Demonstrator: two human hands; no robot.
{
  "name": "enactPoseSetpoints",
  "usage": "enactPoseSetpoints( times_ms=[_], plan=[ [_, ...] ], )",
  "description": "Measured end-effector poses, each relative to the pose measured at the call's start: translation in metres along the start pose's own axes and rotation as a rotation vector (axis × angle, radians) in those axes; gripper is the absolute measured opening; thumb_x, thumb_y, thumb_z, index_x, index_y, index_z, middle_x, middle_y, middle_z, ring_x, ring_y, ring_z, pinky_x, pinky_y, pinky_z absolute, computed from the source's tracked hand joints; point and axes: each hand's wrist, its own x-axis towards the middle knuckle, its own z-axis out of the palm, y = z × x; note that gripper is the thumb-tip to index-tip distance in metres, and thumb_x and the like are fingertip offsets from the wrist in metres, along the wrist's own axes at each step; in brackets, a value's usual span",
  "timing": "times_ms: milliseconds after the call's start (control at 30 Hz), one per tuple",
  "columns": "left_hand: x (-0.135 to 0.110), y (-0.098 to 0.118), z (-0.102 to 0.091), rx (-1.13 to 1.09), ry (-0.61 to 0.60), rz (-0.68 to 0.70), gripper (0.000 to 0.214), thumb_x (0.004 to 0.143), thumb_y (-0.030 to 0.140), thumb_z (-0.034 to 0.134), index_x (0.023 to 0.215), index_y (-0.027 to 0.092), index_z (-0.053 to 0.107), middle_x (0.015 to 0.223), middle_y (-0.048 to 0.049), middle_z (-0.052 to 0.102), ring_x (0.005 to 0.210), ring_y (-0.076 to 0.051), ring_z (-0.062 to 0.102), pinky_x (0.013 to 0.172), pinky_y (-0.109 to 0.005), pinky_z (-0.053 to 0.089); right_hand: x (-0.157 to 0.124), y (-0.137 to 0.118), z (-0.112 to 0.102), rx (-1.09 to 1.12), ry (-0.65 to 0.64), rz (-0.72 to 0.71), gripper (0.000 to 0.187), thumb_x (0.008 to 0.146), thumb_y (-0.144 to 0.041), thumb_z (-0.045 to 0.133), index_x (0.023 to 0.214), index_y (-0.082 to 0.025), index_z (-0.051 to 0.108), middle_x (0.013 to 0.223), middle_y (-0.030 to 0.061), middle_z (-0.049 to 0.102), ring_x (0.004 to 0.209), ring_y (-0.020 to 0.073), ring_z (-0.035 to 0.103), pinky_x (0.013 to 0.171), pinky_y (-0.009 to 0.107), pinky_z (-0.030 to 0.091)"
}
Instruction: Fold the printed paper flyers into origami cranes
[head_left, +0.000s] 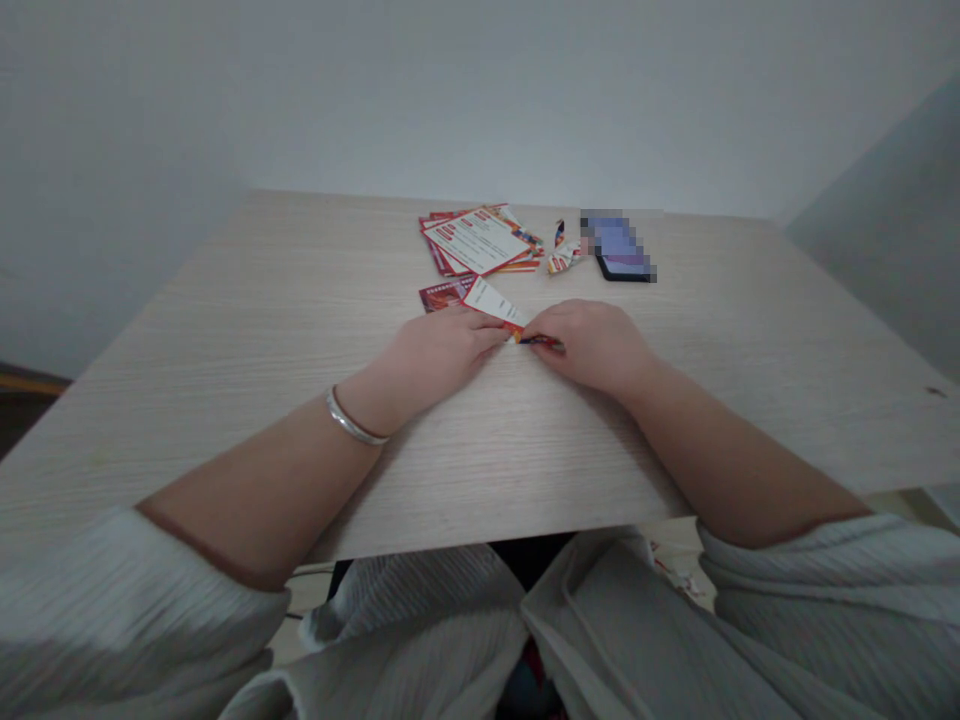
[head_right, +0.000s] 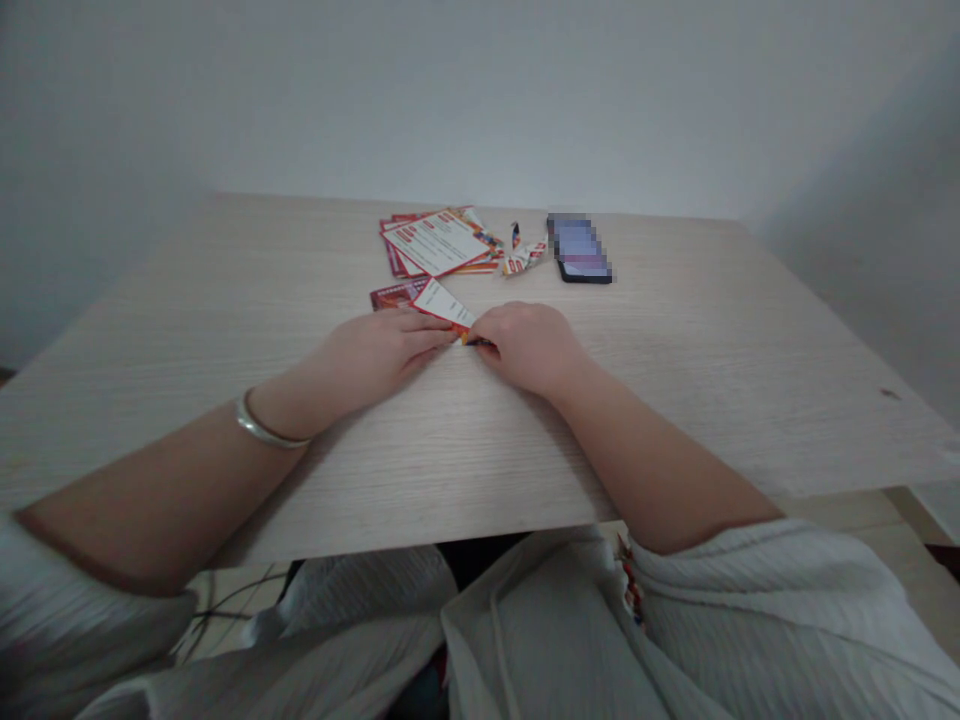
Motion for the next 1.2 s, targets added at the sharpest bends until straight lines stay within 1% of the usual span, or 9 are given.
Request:
enactPoseSetpoints(
  times_ms=[133,300,433,533,667,833,1000,1100,1200],
  plan=[
    [0.002,0.006,-0.009,0.092,-0.047,-0.057,0.036,0.107,0.018,0.045,0.131,0.014,0.071,0.131,-0.0139,0.074,0.109,-0.026,0.075,0.092,-0.038,0.06,0.003,-0.004,0.002,-0.067,0.026,-0.007,0.03,0.102,-0.023,0.052,0.112,-0.018,0.08,0.116,0.0091,0.08,0.107,0.027,0.072,0.083,0.037,0.047],
    [0.003,0.01,-0.01,0.16,-0.08,-0.087,0.031,0.107,0.02,0.046,0.123,0.014,0.072,0.121,-0.0129,0.076,0.103,-0.026,0.075,0.082,-0.035,0.057,0.007,-0.006,0.005,-0.12,0.054,0.008,0.028,0.1,-0.023,0.054,0.107,-0.015,0.079,0.108,0.0107,0.08,0.1,0.0275,0.072,0.078,0.038,0.045],
    [0.003,0.013,-0.009,0.181,-0.079,-0.153,0.026,0.105,0.02,0.048,0.112,0.013,0.072,0.109,-0.0138,0.076,0.098,-0.028,0.075,0.073,-0.036,0.055,0.007,-0.008,0.009,-0.087,0.114,0.033,0.023,0.095,-0.024,0.057,0.101,-0.015,0.078,0.104,0.0114,0.08,0.096,0.0272,0.072,0.076,0.037,0.043],
    [0.003,0.015,-0.01,0.167,-0.069,-0.219,0.026,0.103,0.02,0.049,0.113,0.012,0.072,0.107,-0.0146,0.076,0.095,-0.029,0.075,0.069,-0.036,0.053,0.006,-0.009,0.011,-0.032,0.149,0.039,0.022,0.094,-0.025,0.058,0.1,-0.017,0.078,0.102,0.011,0.08,0.094,0.0265,0.071,0.076,0.037,0.043],
    [0.004,0.017,-0.009,0.15,-0.014,-0.233,0.025,0.102,0.021,0.051,0.112,0.011,0.071,0.106,-0.0152,0.076,0.095,-0.03,0.074,0.069,-0.036,0.053,0.006,-0.012,0.013,0.01,0.169,0.08,0.022,0.094,-0.023,0.056,0.097,-0.018,0.077,0.098,0.0101,0.081,0.091,0.0257,0.071,0.076,0.036,0.042],
    [0.004,0.02,-0.009,0.09,0.07,-0.142,0.028,0.104,0.026,0.049,0.103,0.012,0.073,0.098,-0.0131,0.077,0.095,-0.029,0.073,0.08,-0.039,0.055,0.007,-0.019,0.013,0.086,0.222,0.075,0.019,0.092,-0.023,0.057,0.095,-0.019,0.076,0.098,0.0091,0.081,0.089,0.0246,0.069,0.075,0.035,0.041],
    [0.004,0.019,-0.01,0.07,0.113,-0.123,0.028,0.102,0.023,0.048,0.097,0.013,0.074,0.089,-0.0118,0.076,0.087,-0.028,0.072,0.075,-0.038,0.053,0.006,-0.022,0.012,0.177,0.232,0.125,0.014,0.089,-0.025,0.061,0.091,-0.022,0.074,0.092,0.0056,0.079,0.084,0.0221,0.066,0.071,0.033,0.04],
    [0.003,0.017,-0.009,0.066,0.125,-0.143,0.027,0.101,0.023,0.049,0.095,0.014,0.074,0.088,-0.0118,0.075,0.086,-0.028,0.072,0.072,-0.037,0.051,0.005,-0.017,0.01,0.165,0.226,0.169,0.011,0.086,-0.023,0.062,0.087,-0.022,0.073,0.091,0.0056,0.078,0.084,0.0222,0.066,0.069,0.032,0.038],
    [0.003,0.014,-0.007,0.049,0.122,-0.156,0.025,0.101,0.023,0.05,0.094,0.015,0.074,0.088,-0.011,0.075,0.087,-0.027,0.071,0.073,-0.036,0.051,0.003,-0.01,0.008,0.126,0.21,0.172,0.011,0.084,-0.022,0.062,0.087,-0.021,0.073,0.092,0.0064,0.078,0.085,0.0231,0.066,0.069,0.033,0.038]
  ],
)
